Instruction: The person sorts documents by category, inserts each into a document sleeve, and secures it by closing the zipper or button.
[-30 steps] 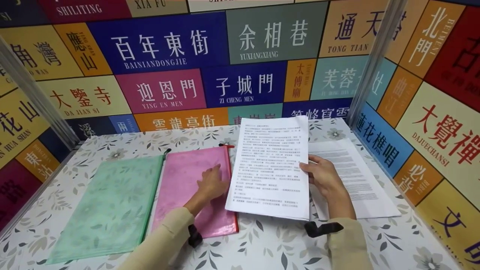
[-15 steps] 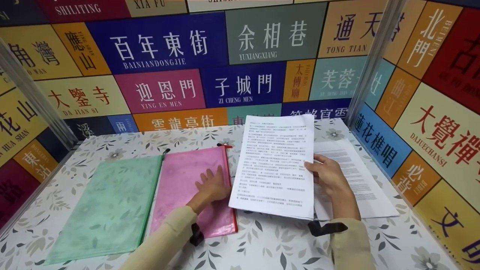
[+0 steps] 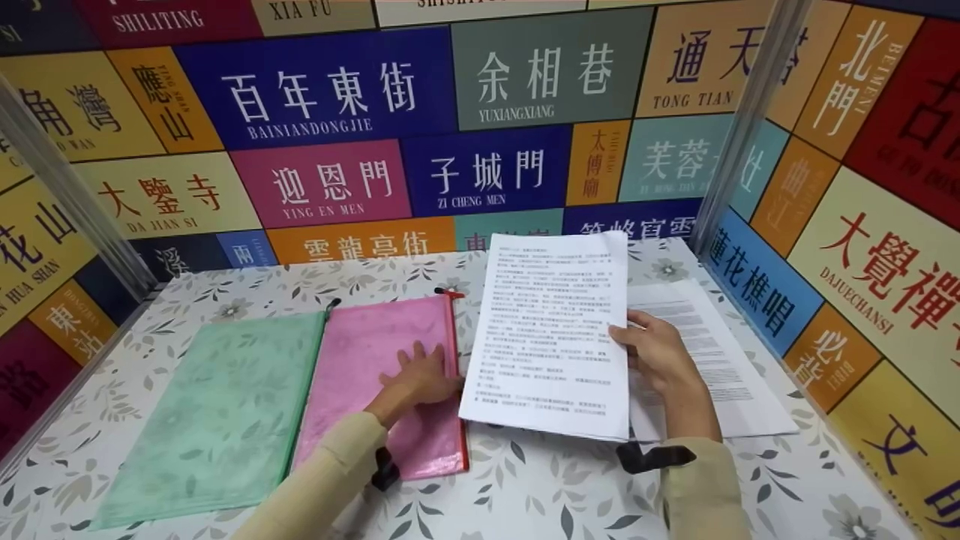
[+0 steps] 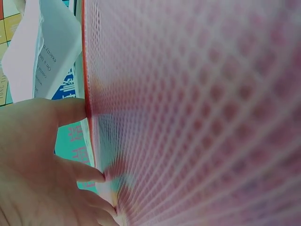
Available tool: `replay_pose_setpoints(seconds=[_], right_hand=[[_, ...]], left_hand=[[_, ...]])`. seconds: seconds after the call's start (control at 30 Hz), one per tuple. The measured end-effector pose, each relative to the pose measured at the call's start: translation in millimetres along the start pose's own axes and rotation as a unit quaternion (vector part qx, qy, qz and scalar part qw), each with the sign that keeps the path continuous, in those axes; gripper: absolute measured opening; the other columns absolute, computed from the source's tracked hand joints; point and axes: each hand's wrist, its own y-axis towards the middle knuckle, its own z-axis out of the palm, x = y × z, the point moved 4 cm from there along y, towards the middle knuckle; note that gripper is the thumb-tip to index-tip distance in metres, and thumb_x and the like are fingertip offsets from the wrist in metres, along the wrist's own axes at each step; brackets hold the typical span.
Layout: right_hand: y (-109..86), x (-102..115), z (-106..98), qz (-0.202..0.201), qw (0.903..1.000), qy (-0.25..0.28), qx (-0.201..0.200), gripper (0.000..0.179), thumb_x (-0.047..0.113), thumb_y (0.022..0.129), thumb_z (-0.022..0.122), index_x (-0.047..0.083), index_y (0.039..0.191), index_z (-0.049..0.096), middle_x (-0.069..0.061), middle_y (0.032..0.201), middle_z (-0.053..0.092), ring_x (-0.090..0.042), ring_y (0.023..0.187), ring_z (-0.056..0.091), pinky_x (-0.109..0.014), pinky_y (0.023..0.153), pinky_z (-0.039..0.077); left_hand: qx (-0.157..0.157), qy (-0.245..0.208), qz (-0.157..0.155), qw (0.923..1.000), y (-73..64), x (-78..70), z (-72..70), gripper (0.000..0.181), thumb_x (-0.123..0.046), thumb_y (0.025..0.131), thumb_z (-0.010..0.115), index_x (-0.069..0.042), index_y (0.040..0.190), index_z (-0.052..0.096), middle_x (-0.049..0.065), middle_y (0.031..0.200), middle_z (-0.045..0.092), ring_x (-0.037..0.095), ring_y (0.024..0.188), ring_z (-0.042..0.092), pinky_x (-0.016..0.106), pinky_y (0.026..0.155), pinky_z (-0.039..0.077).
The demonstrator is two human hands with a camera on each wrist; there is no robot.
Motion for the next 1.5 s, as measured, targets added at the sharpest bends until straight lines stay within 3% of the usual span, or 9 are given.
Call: replay_pose_setpoints(seconds=[0.4, 0.6, 0.77, 0.9, 1.03, 1.17, 1.33, 1.4, 1.5], right_hand=[[3.2, -0.9, 2.1, 0.014, 0.9999, -0.005, -0.006, 0.083, 0.014, 0.098, 0.064, 0.002, 0.161, 0.01, 0.01, 0.097, 0.075, -0.011, 0.092, 0.074, -0.029, 0.078, 0.06], [2.9, -2.2, 2.4, 0.014, 0.9999, 0.005, 0.0, 0.083, 0.014, 0.098, 0.064, 0.001, 0.16, 0.011, 0.009, 0.098, 0.076, -0.012, 0.092, 0.074, -0.029, 0.078, 0.06], [2.2, -3.2, 1.1, 0.01, 0.9999, -0.001, -0.005, 0.083, 0.014, 0.098, 0.064, 0.001, 0.16, 0.01, 0.01, 0.097, 0.075, -0.011, 0.09, 0.074, -0.028, 0.077, 0.06], [2.8, -3.0, 2.0, 0.006, 1.0, -0.003, 0.001, 0.084, 0.015, 0.098, 0.064, 0.001, 0.16, 0.008, 0.01, 0.097, 0.075, -0.011, 0.09, 0.074, -0.028, 0.076, 0.06], [3.9, -2.3, 2.8, 0.005, 1.0, 0.001, 0.003, 0.084, 0.014, 0.099, 0.063, 0.0, 0.16, 0.007, 0.01, 0.096, 0.075, -0.011, 0.09, 0.074, -0.028, 0.076, 0.06], [4.2, -2.8, 4.1, 0.011, 0.9999, -0.006, -0.006, 0.082, 0.014, 0.099, 0.062, 0.001, 0.16, 0.008, 0.011, 0.095, 0.075, -0.01, 0.09, 0.074, -0.028, 0.077, 0.06], [3.8, -2.7, 8.9, 0.008, 0.9999, -0.004, -0.006, 0.081, 0.014, 0.1, 0.061, 0.0, 0.16, 0.01, 0.011, 0.097, 0.075, -0.009, 0.091, 0.074, -0.027, 0.078, 0.06], [3.5, -2.2, 10.6, 0.01, 0.9999, 0.006, -0.009, 0.082, 0.014, 0.099, 0.062, 0.0, 0.16, 0.009, 0.011, 0.097, 0.074, -0.008, 0.092, 0.073, -0.026, 0.079, 0.059], [2.2, -0.9, 12.9, 0.016, 0.9995, 0.023, -0.014, 0.083, 0.015, 0.099, 0.063, 0.002, 0.161, 0.009, 0.011, 0.098, 0.074, -0.007, 0.093, 0.072, -0.025, 0.08, 0.058]], left_hand=[[0.015, 0.004, 0.019, 0.9997, -2.5, 4.1, -2.3, 0.069, -0.044, 0.101, 0.044, -0.017, 0.161, 0.023, 0.021, 0.168, 0.004, 0.045, 0.155, -0.001, 0.078, 0.114, 0.001], [-0.004, -0.002, 0.004, 1.0, -0.6, 2.8, 2.1, 0.073, -0.045, 0.098, 0.049, -0.015, 0.16, 0.025, 0.023, 0.168, 0.005, 0.046, 0.155, -0.001, 0.078, 0.114, 0.001], [-0.002, -0.003, 0.002, 1.0, 0.0, -1.0, 6.2, 0.078, -0.042, 0.096, 0.052, -0.014, 0.161, 0.019, 0.025, 0.167, 0.002, 0.048, 0.154, -0.005, 0.079, 0.113, 0.0], [0.019, -0.005, 0.007, 0.9998, 1.7, 0.6, 2.8, 0.077, -0.04, 0.095, 0.051, -0.017, 0.162, 0.019, 0.024, 0.168, 0.002, 0.047, 0.154, -0.005, 0.079, 0.113, 0.002], [0.054, -0.035, 0.014, 0.9978, 5.5, 4.6, -6.6, 0.075, -0.038, 0.094, 0.049, -0.021, 0.161, 0.022, 0.021, 0.169, 0.002, 0.043, 0.156, -0.005, 0.077, 0.115, 0.002], [0.064, -0.066, 0.058, 0.9941, 8.7, 9.0, -14.8, 0.067, -0.037, 0.097, 0.042, -0.019, 0.16, 0.027, 0.016, 0.169, 0.012, 0.043, 0.156, -0.001, 0.074, 0.117, 0.002], [0.044, -0.077, 0.155, 0.984, 8.5, 12.5, -21.4, 0.061, -0.032, 0.102, 0.031, -0.005, 0.156, 0.033, 0.01, 0.164, 0.032, 0.046, 0.154, 0.012, 0.063, 0.124, 0.004], [0.042, -0.088, 0.167, 0.9811, 7.4, 13.8, -23.0, 0.06, -0.032, 0.103, 0.03, -0.005, 0.156, 0.033, 0.011, 0.163, 0.034, 0.045, 0.153, 0.016, 0.059, 0.125, 0.006], [0.032, -0.118, 0.168, 0.9782, 5.8, 16.1, -25.0, 0.062, -0.042, 0.104, 0.03, -0.008, 0.155, 0.036, 0.012, 0.159, 0.042, 0.04, 0.15, 0.031, 0.055, 0.123, 0.021]])
